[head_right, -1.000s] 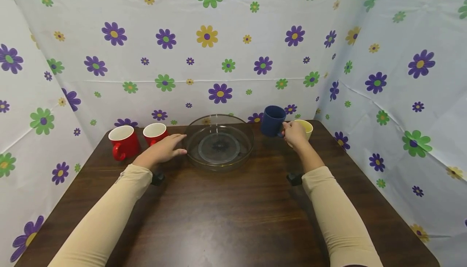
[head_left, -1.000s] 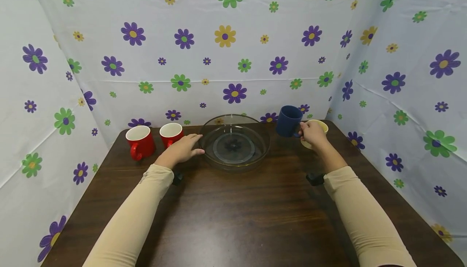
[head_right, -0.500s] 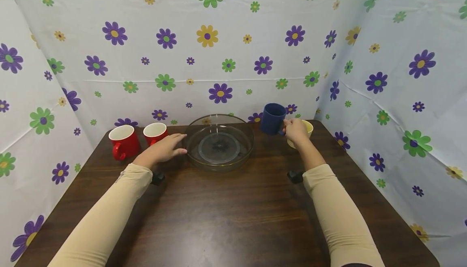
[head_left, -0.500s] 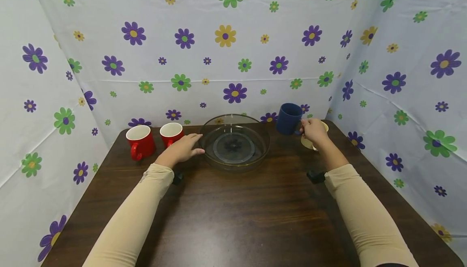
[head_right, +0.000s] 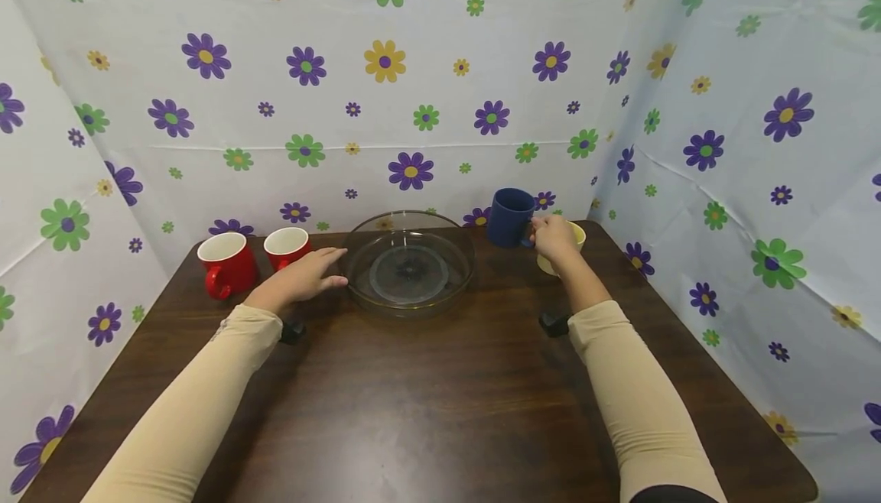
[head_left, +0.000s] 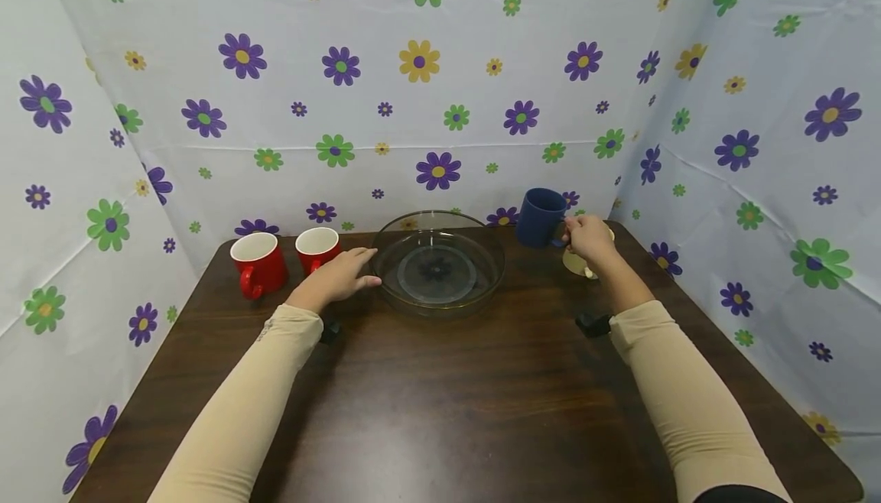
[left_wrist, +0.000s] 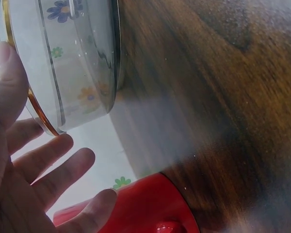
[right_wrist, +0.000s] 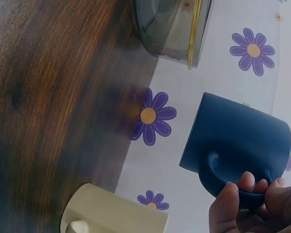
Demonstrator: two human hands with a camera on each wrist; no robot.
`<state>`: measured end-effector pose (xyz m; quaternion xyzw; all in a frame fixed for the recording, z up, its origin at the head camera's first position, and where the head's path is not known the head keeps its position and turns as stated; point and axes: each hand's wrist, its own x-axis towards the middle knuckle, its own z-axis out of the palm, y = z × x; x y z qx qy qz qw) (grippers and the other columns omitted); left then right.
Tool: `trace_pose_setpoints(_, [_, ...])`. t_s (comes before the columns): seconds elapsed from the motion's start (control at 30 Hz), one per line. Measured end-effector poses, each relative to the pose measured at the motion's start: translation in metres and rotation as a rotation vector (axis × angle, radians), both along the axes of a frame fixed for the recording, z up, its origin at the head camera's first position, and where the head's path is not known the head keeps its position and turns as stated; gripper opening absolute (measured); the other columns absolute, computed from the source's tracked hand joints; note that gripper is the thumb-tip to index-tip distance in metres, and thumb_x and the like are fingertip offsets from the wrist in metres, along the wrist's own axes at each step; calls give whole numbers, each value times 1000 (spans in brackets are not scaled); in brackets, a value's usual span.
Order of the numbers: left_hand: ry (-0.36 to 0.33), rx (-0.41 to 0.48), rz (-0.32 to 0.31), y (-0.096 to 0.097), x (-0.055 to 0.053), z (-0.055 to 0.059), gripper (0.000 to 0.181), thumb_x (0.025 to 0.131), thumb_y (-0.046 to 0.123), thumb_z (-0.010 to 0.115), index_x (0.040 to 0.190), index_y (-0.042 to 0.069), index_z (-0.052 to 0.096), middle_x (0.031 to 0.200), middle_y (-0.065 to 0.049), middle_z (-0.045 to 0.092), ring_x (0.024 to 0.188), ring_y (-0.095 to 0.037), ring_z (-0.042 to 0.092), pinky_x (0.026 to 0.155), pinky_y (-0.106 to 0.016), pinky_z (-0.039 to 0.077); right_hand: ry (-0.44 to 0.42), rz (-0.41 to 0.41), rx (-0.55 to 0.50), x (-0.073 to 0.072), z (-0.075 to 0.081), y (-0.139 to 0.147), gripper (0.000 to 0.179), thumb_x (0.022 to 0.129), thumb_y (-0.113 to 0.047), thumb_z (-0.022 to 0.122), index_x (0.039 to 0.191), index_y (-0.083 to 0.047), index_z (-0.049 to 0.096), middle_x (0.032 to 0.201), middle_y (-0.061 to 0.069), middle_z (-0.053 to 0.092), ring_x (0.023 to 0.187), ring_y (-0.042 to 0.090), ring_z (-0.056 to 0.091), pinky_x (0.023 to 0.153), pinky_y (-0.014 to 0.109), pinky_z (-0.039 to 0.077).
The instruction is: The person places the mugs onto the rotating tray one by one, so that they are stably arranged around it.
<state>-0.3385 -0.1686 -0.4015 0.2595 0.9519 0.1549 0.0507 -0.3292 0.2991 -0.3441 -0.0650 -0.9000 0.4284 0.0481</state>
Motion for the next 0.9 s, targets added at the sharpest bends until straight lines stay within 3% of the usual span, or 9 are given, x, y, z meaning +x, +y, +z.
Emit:
trace_pose_setpoints(0.37, [-4, 10, -27, 15, -7, -2, 75, 99, 36, 65, 155, -3, 34, 157, -28, 37, 145, -47, 35, 117, -60, 29, 15, -33, 67, 5, 14, 15, 43, 112, -26, 34, 106, 9, 59, 90, 12, 60, 75, 19, 60, 62, 21, 54])
trace_pose_setpoints(0.5, [-12, -1, -17, 18, -8, 0, 76, 99, 36, 65, 156, -2, 33, 158, -26, 36, 146, -45, 34, 117, -59, 29, 26, -28, 38, 7, 16, 15, 41, 112, -24, 35, 106, 10, 58, 89, 12, 59, 76, 19, 60, 60, 19, 53])
trace_pose_setpoints(0.9, [20, -4, -27, 0, -1, -2, 75, 99, 33, 66, 153, -7, 34, 155, -32, 37, 142, -51, 36, 115, -63, 30, 6, 25, -44, -1, 6, 0, 37, 112, -18, 33, 111, 12, 56, 97, 19, 57, 80, 19, 55, 64, 24, 54])
